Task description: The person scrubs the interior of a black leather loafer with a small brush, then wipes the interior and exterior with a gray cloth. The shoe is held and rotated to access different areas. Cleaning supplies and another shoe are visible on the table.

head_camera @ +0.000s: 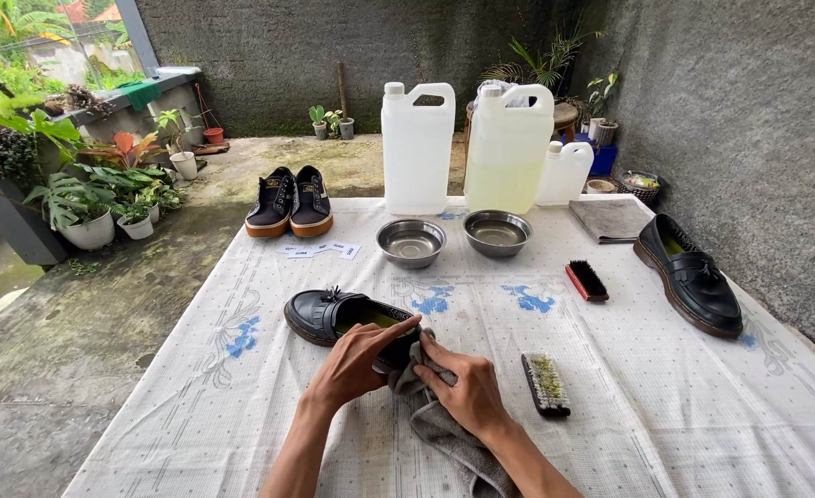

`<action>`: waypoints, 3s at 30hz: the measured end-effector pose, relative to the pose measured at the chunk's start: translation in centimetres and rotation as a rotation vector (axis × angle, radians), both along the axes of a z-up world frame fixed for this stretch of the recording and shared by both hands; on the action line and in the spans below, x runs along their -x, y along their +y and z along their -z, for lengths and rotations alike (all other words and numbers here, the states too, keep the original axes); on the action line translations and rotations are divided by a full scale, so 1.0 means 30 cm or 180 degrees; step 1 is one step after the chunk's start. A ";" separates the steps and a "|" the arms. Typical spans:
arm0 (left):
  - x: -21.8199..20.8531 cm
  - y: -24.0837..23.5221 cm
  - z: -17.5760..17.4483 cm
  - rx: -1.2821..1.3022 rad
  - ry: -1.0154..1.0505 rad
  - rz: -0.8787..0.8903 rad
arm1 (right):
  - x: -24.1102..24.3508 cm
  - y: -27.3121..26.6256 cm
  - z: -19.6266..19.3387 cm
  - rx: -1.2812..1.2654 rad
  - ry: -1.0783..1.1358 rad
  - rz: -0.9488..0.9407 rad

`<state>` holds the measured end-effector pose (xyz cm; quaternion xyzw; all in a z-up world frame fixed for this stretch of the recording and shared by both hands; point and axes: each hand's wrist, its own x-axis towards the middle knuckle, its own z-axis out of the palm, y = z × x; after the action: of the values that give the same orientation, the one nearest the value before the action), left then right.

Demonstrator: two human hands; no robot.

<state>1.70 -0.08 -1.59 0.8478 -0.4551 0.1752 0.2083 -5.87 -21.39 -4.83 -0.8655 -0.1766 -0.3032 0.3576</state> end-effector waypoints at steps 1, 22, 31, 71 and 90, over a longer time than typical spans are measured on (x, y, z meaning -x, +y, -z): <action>0.004 0.001 -0.002 -0.0006 -0.0001 0.0002 | 0.002 -0.007 0.005 -0.0006 -0.0001 0.0002; 0.022 -0.005 -0.014 0.0158 0.0291 -0.0048 | -0.011 -0.008 0.019 -0.0082 0.0513 -0.0210; 0.046 -0.012 -0.051 0.0231 0.0307 0.0030 | 0.003 -0.056 -0.001 -0.0180 0.0676 -0.0383; 0.227 -0.103 -0.090 0.1537 -0.0676 0.1549 | 0.310 -0.927 -0.051 0.1863 0.1694 0.3678; 0.106 0.043 -0.097 0.0397 0.0445 0.0544 | 0.089 -0.637 -0.154 0.1449 0.3040 0.0455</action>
<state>-1.48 1.20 1.31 0.8015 -0.4983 0.1253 0.3060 -8.54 -40.49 -0.20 -0.9727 0.0039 0.1468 0.1798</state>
